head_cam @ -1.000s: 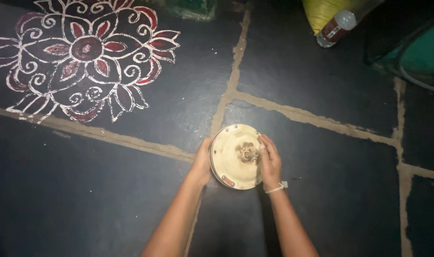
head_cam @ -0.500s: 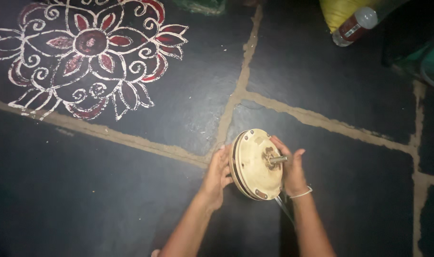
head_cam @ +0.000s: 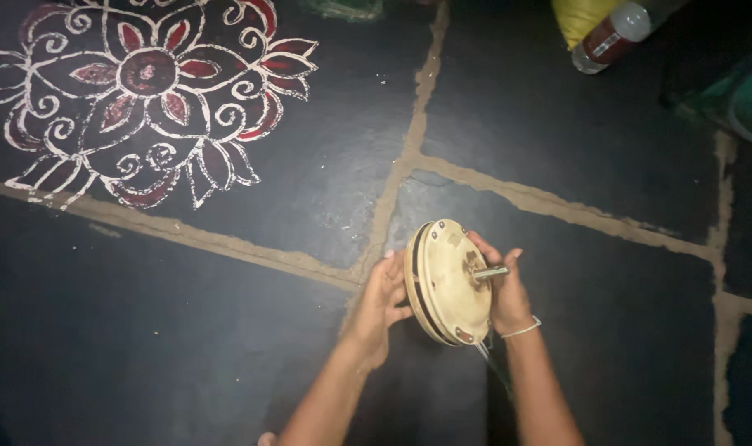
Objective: The person assembles a round beige lid by hand, pressing a central metal component into place and rotating the lid to secure it. The person repeatedly flips and adjusts the lid on a dark tiled floor.
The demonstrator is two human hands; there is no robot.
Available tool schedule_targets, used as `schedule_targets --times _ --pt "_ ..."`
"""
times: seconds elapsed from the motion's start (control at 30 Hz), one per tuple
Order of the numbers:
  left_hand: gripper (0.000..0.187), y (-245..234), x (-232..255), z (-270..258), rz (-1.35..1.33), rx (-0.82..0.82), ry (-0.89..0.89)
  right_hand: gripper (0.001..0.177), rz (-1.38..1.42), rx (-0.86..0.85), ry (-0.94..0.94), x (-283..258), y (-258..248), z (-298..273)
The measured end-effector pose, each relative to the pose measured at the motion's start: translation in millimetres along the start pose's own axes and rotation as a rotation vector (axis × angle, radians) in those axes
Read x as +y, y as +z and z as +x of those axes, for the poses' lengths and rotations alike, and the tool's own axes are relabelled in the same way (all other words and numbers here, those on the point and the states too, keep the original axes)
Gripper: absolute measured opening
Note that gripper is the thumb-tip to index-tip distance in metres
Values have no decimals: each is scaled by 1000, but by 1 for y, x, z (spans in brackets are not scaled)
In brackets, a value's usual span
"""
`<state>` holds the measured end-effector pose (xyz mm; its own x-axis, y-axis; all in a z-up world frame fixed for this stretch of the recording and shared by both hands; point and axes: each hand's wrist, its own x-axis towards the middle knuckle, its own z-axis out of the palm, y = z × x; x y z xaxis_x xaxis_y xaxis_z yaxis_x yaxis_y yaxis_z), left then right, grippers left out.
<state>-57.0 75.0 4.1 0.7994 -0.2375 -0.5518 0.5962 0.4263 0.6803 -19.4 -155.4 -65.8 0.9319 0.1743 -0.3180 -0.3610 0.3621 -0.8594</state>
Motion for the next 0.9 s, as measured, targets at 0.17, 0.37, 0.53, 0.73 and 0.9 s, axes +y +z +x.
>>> schedule_targets --times 0.17,0.37,0.53,0.73,0.9 --pt "79 -7 3 3 61 88 -23 85 -59 70 -152 16 4 -2" --pt "75 -13 2 1 78 112 -23 68 -133 97 -298 28 7 -10" --pt "73 -9 6 -4 96 103 -21 67 -76 125 -304 30 6 -10" --pt "73 -5 7 -4 113 67 11 67 137 139 -268 34 -7 -13" --pt "72 -7 4 2 91 48 52 63 209 163 -290 34 -16 -15"
